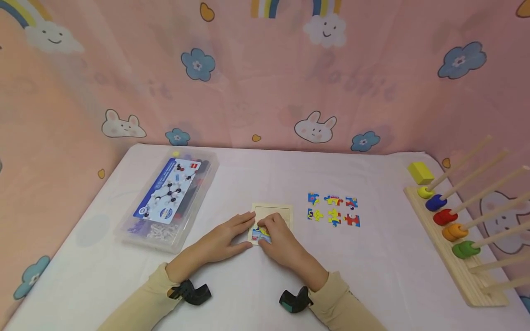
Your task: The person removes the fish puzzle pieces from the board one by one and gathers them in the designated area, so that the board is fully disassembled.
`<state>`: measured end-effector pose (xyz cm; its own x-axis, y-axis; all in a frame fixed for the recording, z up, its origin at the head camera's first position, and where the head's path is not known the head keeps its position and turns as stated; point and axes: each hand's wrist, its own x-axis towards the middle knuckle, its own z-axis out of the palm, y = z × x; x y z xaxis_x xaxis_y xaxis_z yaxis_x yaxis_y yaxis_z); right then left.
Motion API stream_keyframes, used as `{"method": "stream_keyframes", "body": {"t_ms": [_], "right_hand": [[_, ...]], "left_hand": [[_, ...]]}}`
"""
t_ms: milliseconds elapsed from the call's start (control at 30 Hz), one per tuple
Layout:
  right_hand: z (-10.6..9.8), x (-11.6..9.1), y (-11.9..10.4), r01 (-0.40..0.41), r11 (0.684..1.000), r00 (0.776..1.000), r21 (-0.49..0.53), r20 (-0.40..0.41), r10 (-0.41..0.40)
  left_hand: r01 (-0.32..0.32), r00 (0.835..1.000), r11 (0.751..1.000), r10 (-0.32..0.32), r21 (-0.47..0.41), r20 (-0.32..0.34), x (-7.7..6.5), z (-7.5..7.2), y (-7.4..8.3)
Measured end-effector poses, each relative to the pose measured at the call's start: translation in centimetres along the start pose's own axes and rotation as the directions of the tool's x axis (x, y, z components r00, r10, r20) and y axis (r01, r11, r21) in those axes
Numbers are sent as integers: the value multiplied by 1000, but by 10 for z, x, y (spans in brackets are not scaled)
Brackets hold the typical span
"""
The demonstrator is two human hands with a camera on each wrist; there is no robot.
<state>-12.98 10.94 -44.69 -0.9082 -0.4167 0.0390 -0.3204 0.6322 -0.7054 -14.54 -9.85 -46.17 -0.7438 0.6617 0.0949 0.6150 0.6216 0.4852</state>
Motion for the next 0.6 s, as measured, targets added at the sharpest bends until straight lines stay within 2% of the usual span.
{"method": "stream_keyframes", "body": {"t_ms": [267, 600], "right_hand": [[1, 2, 3, -44, 996, 999, 81, 18, 43], [0, 0, 1, -79, 990, 996, 120, -28, 82]], "left_hand": [[-2, 1000, 1000, 2, -5, 0, 0, 0, 0], [-12, 1000, 1000, 12, -12, -5, 1, 1, -1]]}}
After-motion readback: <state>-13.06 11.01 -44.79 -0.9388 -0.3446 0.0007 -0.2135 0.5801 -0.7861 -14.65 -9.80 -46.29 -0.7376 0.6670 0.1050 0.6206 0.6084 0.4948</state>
